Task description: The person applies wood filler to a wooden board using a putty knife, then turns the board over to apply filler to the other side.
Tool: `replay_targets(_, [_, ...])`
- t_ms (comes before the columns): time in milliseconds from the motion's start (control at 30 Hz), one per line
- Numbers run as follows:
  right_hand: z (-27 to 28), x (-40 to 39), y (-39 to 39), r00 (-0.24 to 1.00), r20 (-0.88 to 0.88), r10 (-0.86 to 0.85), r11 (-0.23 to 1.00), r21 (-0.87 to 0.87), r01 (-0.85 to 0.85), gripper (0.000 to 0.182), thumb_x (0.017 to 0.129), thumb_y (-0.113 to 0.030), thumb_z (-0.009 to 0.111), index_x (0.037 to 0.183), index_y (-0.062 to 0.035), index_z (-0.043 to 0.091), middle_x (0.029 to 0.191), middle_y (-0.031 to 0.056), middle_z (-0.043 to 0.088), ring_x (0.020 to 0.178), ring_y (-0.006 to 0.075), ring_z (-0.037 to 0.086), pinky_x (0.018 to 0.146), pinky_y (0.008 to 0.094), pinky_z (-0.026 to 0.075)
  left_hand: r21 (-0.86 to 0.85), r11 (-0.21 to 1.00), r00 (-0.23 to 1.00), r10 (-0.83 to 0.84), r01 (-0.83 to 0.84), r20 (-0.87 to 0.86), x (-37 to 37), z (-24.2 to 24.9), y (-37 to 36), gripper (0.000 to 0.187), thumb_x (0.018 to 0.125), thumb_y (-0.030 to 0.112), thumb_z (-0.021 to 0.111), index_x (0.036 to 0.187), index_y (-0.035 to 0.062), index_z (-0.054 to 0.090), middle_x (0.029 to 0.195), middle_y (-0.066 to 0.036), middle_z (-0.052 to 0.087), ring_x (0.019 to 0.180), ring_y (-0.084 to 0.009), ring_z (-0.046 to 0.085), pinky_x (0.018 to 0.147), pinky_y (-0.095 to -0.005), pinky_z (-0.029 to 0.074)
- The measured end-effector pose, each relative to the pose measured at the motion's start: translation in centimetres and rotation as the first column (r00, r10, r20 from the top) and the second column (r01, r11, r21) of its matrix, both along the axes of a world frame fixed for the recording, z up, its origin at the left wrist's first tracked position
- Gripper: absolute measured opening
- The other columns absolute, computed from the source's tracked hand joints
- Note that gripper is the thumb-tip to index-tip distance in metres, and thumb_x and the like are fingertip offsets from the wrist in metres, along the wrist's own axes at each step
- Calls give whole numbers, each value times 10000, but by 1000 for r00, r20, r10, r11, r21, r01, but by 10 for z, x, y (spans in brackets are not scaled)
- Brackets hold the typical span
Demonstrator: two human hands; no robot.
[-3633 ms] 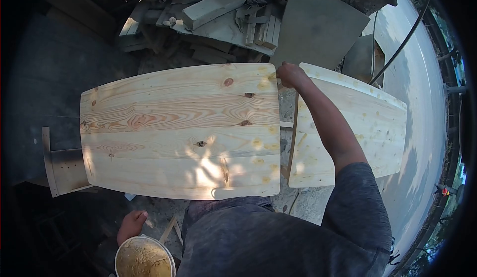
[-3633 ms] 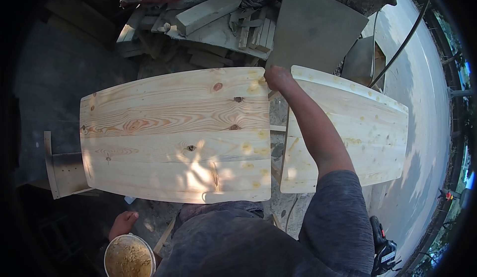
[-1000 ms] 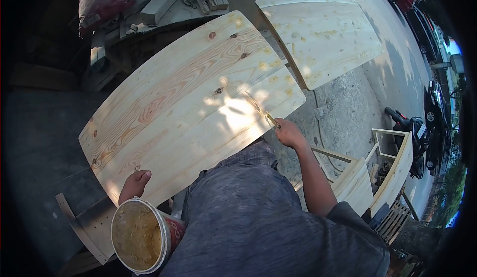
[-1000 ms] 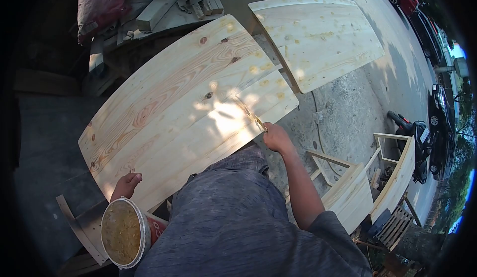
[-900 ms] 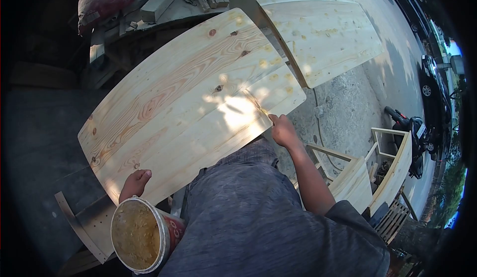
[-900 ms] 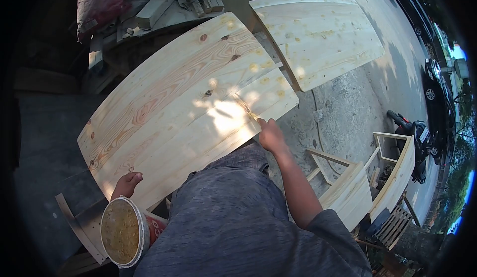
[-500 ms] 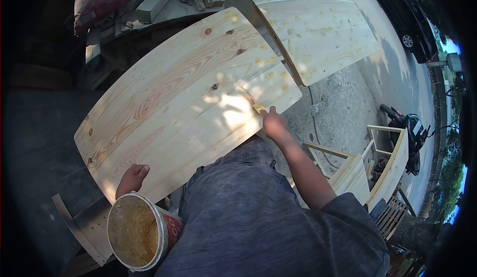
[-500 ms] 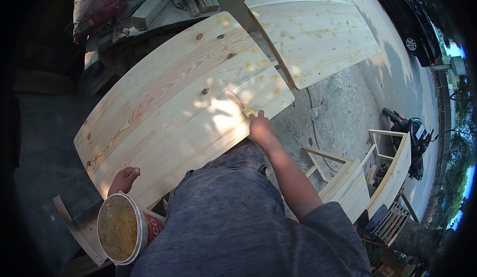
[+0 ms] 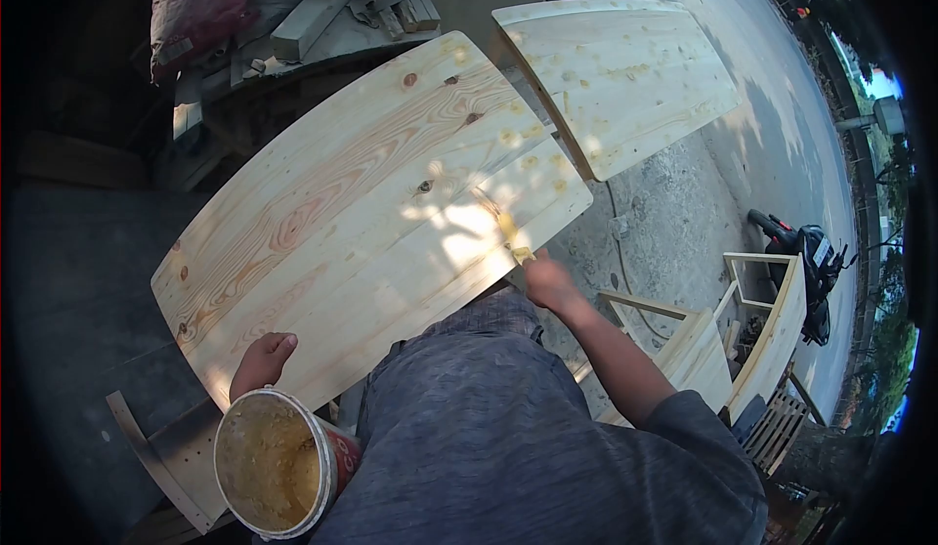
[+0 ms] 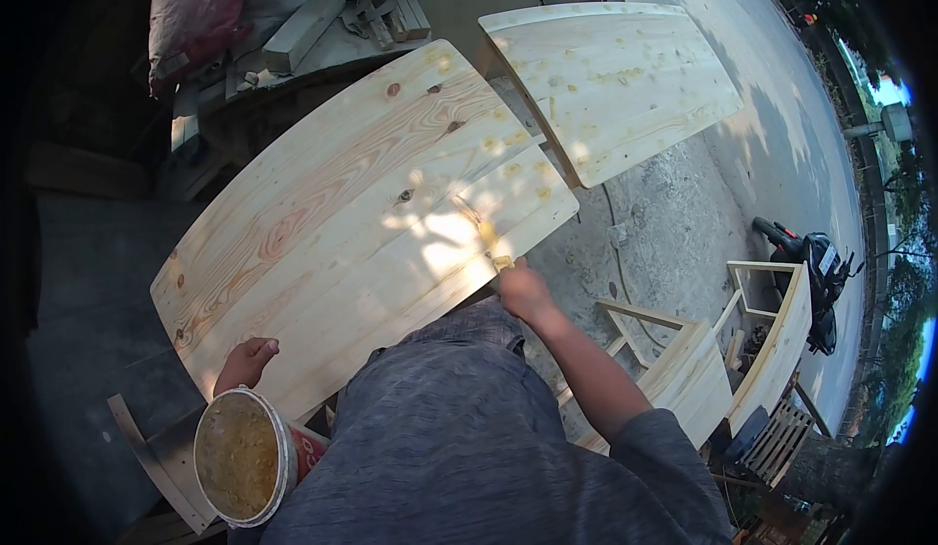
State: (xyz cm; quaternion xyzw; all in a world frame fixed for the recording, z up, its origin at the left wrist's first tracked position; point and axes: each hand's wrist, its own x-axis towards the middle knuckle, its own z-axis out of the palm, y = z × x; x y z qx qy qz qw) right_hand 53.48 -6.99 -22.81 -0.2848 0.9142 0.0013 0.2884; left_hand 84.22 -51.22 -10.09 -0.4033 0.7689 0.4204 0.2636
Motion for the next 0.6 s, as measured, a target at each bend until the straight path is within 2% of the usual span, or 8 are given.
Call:
replay_targets(100, [36, -20, -35, 996, -51, -69, 997, -44, 67, 248, 887, -71, 601, 1117, 9, 648, 1160, 286, 567, 925, 464, 688, 814, 515, 579, -55, 995, 996, -89, 89, 3, 2, -16, -3, 502, 1013, 442, 619, 1201, -16, 704, 1119, -174, 717, 1061, -290, 660, 955, -403, 485])
replay_targets(133, [28, -28, -41, 992, -97, -75, 994, -86, 67, 268, 876, -88, 615, 1124, 9, 646, 1172, 284, 567, 939, 466, 691, 829, 516, 579, -35, 995, 996, -90, 91, 13, -1, -17, 0, 499, 1014, 438, 619, 1202, -16, 702, 1119, -175, 716, 1055, -291, 660, 950, -403, 486])
replay_targets(300, [22, -29, -29, 990, 43, 134, 988, 72, -137, 249, 869, -87, 616, 1090, 10, 676, 1161, 279, 591, 952, 460, 692, 845, 509, 579, 42, 999, 999, -28, 27, 23, -6, -7, 0, 493, 1016, 429, 619, 1218, -15, 693, 1152, -190, 709, 1074, -307, 662, 954, -404, 492])
replay_targets(333, [20, -27, -21, 979, 87, 184, 974, 117, -193, 243, 868, -86, 615, 1081, 8, 683, 1157, 277, 596, 952, 457, 692, 846, 507, 578, 10, 999, 999, -31, 31, 17, -4, -6, -1, 498, 1015, 431, 620, 1220, -17, 692, 1157, -191, 708, 1084, -307, 661, 960, -404, 490])
replay_targets(433, [38, -44, -31, 998, -23, 66, 996, 53, -65, 234, 867, -81, 600, 1059, 9, 700, 1144, 274, 613, 963, 453, 693, 856, 506, 575, -37, 998, 999, -47, 47, 11, -5, -11, 0, 507, 1013, 435, 622, 1222, -22, 689, 1165, -193, 707, 1107, -304, 658, 976, -404, 484])
replay_targets(467, [34, -52, -33, 997, -74, 19, 998, -65, -24, 252, 867, -96, 602, 1074, 6, 701, 1148, 274, 614, 969, 448, 695, 869, 503, 573, -27, 998, 999, -49, 49, 15, -6, -11, 2, 507, 1014, 434, 621, 1221, -24, 689, 1163, -192, 707, 1110, -302, 657, 980, -404, 483])
replay_targets(600, [32, -60, -41, 999, 4, 35, 996, 76, -35, 269, 873, -91, 591, 1104, 2, 692, 1177, 275, 612, 1030, 441, 682, 908, 491, 563, 32, 998, 999, -47, 46, 20, -1, -11, 2, 498, 1018, 425, 616, 1225, -22, 690, 1152, -188, 707, 1116, -299, 652, 987, -402, 476])
